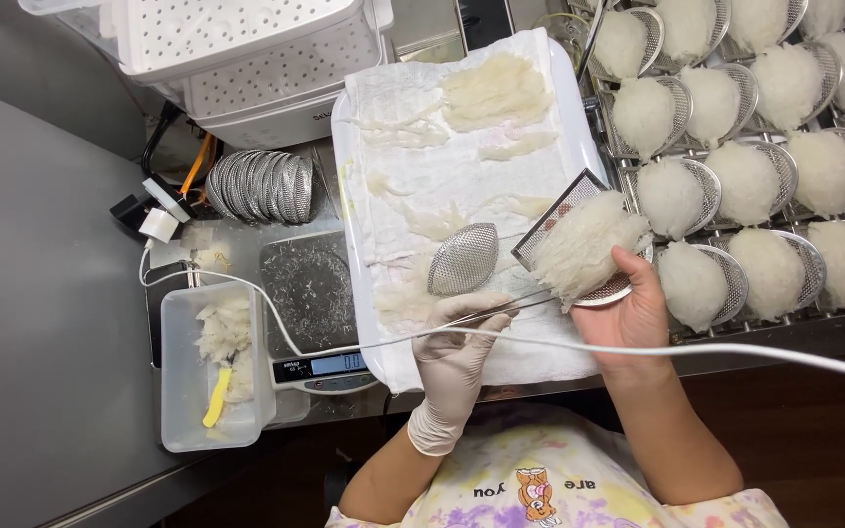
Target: The person uses tweezers to remove small debris from a white fibrous material held in a metal mesh strainer. The cleaned material is placed into a plastic container on a digital scale. The process is repeated with multiple strainers arranged on a rack.
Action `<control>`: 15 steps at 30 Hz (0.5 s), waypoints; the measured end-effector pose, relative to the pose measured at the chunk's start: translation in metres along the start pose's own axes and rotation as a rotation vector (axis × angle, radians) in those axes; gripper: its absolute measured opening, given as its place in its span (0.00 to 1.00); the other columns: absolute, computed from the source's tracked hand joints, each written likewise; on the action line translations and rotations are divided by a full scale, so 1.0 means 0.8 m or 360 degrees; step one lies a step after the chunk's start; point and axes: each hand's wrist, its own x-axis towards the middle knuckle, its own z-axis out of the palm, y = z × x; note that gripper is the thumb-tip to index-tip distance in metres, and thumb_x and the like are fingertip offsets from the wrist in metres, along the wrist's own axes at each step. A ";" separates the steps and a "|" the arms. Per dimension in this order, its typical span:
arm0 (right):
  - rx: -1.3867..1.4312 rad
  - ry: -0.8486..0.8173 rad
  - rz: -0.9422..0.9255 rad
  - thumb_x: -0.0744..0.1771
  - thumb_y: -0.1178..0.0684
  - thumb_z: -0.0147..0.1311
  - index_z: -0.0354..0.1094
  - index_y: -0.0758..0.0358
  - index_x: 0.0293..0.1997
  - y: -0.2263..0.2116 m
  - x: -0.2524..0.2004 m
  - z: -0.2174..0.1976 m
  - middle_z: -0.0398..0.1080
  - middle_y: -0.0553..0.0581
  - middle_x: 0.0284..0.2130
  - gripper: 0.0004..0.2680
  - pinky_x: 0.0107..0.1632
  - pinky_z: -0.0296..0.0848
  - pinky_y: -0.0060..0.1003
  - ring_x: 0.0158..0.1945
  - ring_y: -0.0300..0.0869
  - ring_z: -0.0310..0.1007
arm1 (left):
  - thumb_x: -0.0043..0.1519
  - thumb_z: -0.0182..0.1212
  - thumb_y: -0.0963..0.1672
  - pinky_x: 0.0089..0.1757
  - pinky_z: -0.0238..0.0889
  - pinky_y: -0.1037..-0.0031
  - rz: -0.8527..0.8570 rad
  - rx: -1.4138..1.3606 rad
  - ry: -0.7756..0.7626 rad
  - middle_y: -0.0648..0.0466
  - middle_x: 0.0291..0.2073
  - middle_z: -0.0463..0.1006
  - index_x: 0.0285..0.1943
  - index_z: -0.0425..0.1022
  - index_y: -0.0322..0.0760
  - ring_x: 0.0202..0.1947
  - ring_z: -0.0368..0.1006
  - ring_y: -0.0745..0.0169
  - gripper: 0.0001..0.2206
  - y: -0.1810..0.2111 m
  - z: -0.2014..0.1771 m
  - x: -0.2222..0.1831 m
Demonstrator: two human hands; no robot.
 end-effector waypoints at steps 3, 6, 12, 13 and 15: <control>0.0010 -0.0069 0.0022 0.66 0.57 0.50 0.63 0.62 0.59 0.001 0.011 -0.021 0.74 0.56 0.47 0.14 0.56 0.79 0.45 0.46 0.44 0.77 | 0.51 0.75 0.34 0.41 0.79 0.68 0.0070 0.0112 0.0005 0.40 0.34 0.87 0.39 0.81 0.29 0.36 0.85 0.54 0.10 -0.049 -0.016 -0.005; 0.0035 0.0001 0.0017 0.65 0.58 0.53 0.67 0.61 0.51 -0.002 -0.003 -0.006 0.75 0.51 0.39 0.10 0.49 0.78 0.28 0.38 0.35 0.75 | 0.52 0.74 0.34 0.43 0.78 0.68 0.0247 0.0220 -0.0009 0.40 0.35 0.87 0.41 0.80 0.30 0.37 0.86 0.54 0.11 -0.027 -0.007 -0.005; -0.0036 -0.0053 -0.0008 0.65 0.56 0.51 0.62 0.61 0.64 0.000 0.009 -0.017 0.73 0.55 0.56 0.18 0.60 0.76 0.46 0.53 0.44 0.75 | 0.52 0.75 0.34 0.42 0.77 0.68 0.0371 0.0374 0.0016 0.45 0.33 0.88 0.38 0.83 0.33 0.37 0.85 0.56 0.09 -0.016 0.007 -0.001; -0.0037 -0.0053 -0.0007 0.65 0.56 0.51 0.62 0.61 0.64 -0.001 0.008 -0.015 0.73 0.55 0.56 0.18 0.60 0.76 0.46 0.53 0.44 0.75 | 0.52 0.75 0.34 0.42 0.77 0.68 0.0371 0.0374 0.0016 0.45 0.33 0.88 0.38 0.83 0.33 0.37 0.85 0.56 0.09 -0.024 0.002 -0.002; -0.0050 -0.0029 0.0011 0.65 0.56 0.51 0.63 0.60 0.63 -0.002 0.004 -0.011 0.74 0.55 0.54 0.17 0.58 0.77 0.42 0.50 0.43 0.76 | 0.53 0.73 0.34 0.41 0.77 0.65 0.0293 0.0292 0.0009 0.42 0.32 0.87 0.39 0.82 0.29 0.35 0.85 0.53 0.09 -0.041 -0.008 -0.004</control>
